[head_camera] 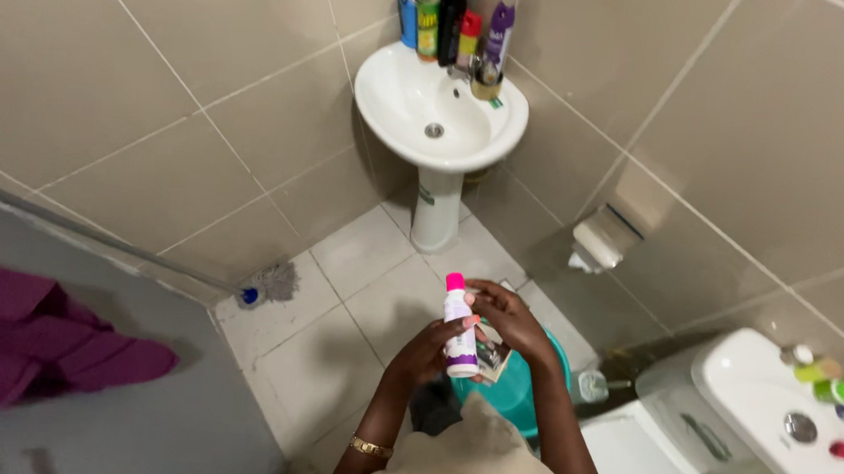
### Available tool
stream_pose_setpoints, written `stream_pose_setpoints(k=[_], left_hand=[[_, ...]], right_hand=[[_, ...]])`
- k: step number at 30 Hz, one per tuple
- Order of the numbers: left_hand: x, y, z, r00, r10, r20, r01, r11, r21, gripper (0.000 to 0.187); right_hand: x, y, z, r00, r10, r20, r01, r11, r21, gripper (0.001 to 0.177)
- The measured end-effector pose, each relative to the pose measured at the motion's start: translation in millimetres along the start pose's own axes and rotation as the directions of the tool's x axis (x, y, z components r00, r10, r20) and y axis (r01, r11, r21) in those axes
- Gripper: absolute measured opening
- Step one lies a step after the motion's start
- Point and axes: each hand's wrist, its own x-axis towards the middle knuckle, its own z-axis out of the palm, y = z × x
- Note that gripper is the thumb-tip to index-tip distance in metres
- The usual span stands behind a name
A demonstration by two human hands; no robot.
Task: The person moves several toiletries from the toilet tank and a small shelf onto the bathroom sink. They handle bottles, tubes, and a small box one at a time, placing them on the sink surface.
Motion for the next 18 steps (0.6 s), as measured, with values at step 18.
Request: stream_pose_setpoints(k=[18], left_hand=[[139.8,174.0,-110.8,0.997,0.067,-0.029,-0.062,0.984,0.166,0.056]], right_hand=[[203.3,-61.8,-57.8,0.908,-0.157,-0.388,0.304,0.884,0.354,0.038]])
